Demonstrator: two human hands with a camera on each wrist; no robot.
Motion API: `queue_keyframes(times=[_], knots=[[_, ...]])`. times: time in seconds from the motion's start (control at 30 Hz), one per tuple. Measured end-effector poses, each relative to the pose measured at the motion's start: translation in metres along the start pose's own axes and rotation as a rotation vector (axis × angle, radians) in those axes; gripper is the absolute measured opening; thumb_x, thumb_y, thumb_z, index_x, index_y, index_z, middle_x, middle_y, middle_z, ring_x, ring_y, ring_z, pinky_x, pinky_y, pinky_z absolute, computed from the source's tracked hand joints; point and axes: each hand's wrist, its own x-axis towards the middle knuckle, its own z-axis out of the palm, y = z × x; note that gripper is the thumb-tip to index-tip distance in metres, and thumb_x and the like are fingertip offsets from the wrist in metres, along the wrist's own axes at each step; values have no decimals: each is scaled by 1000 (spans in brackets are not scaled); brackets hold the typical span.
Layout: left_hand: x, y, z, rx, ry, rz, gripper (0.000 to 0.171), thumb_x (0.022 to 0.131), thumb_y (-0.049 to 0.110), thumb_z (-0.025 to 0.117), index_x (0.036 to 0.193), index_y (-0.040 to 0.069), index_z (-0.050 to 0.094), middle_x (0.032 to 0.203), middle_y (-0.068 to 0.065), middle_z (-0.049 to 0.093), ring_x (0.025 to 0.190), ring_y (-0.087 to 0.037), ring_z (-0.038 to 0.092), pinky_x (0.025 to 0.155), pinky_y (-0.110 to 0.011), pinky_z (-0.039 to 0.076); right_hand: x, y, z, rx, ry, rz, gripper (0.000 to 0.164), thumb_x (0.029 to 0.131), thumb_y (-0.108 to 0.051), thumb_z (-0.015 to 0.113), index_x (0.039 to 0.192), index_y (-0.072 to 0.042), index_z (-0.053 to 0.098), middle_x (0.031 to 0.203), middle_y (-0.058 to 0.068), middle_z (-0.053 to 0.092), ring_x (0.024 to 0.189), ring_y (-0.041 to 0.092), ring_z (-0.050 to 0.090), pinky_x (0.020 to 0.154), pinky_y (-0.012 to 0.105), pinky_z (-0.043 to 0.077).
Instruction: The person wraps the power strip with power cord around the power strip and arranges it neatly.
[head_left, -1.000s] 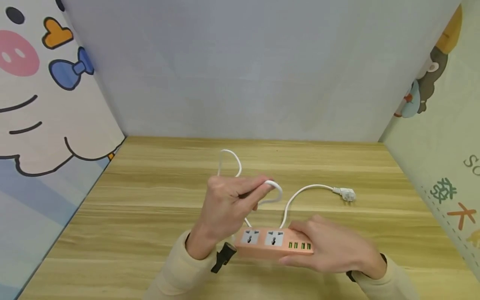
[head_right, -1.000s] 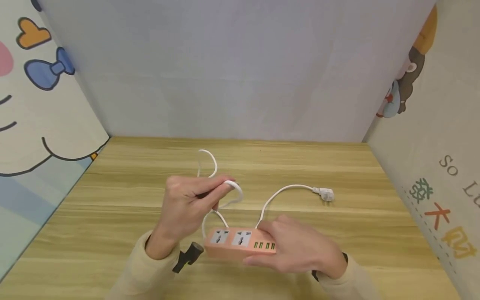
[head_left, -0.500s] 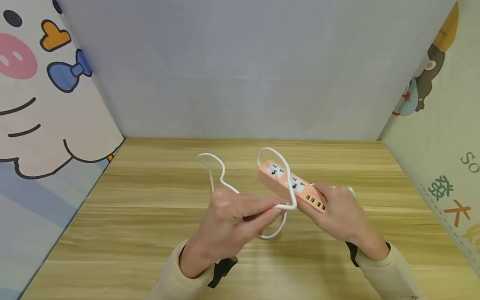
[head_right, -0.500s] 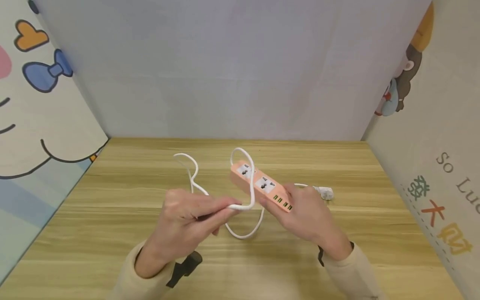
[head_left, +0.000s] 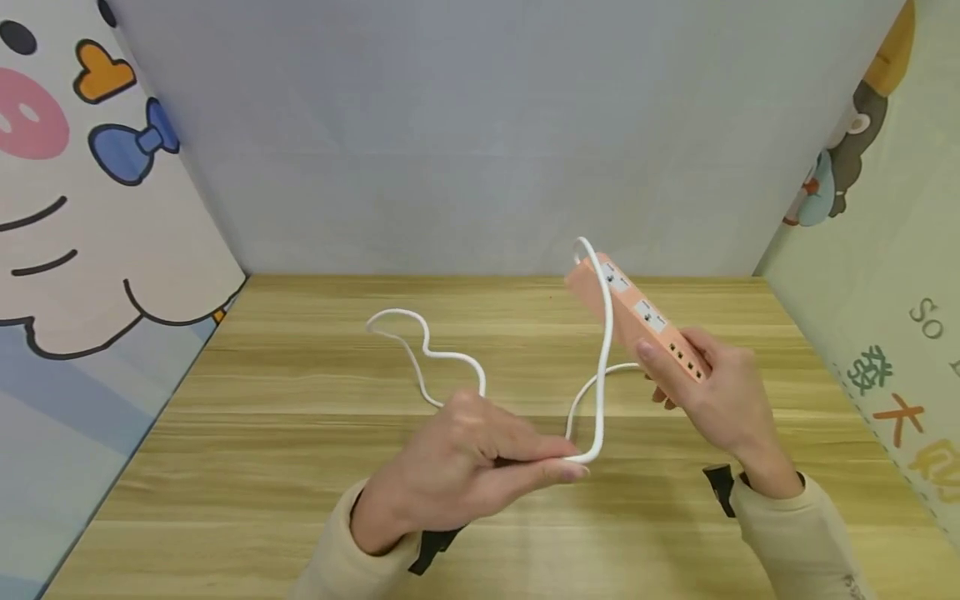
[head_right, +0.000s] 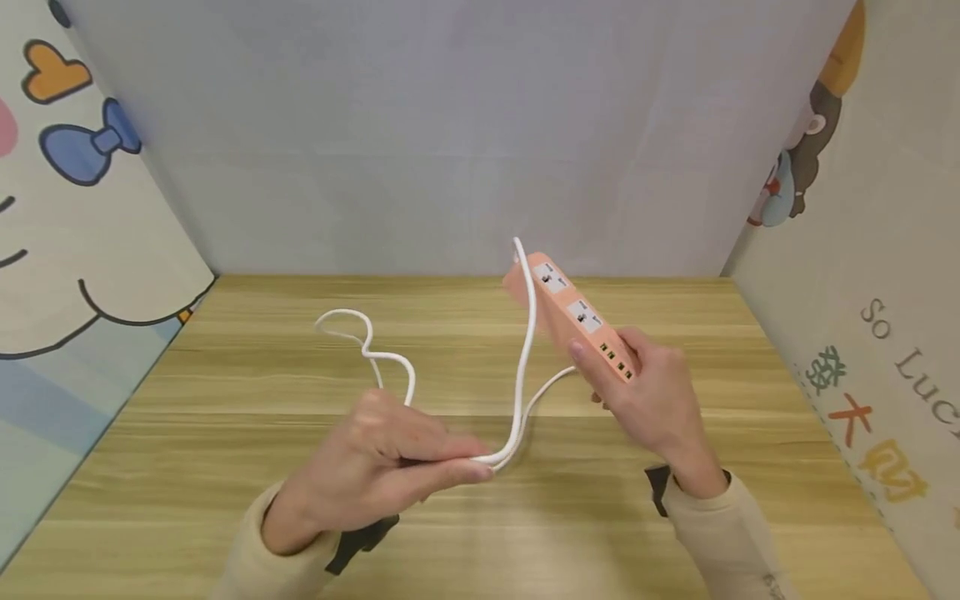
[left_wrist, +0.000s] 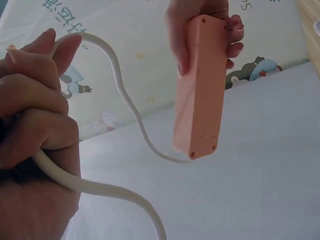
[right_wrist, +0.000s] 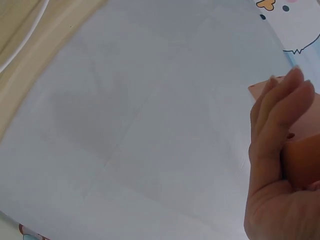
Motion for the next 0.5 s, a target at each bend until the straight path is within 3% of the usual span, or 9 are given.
queue_keyframes(times=[0.17, 0.3, 0.5], knots=[[-2, -2, -1, -37, -100, -34, 9, 92, 7, 73, 96, 11, 81, 72, 8, 71, 62, 11, 49, 58, -5, 43, 0, -2, -7, 295, -7, -32, 11, 100, -9, 62, 96, 0, 68, 71, -2, 71, 54, 15, 68, 52, 27, 56], [-3, -8, -3, -68, -247, -99, 16, 99, 10, 64, 102, 11, 80, 64, 9, 60, 60, 14, 41, 56, -5, 40, -2, -4, -13, 556, -64, -77, 16, 101, -1, 54, 95, 3, 68, 75, 6, 72, 58, 17, 70, 54, 28, 57], [-3, -22, -1, -108, -412, -271, 25, 99, 8, 57, 115, 8, 77, 63, 9, 58, 59, 12, 43, 59, -9, 44, -3, -8, -17, 711, -124, -145, 28, 103, 1, 43, 88, 8, 66, 74, 8, 70, 56, 20, 68, 51, 30, 55]])
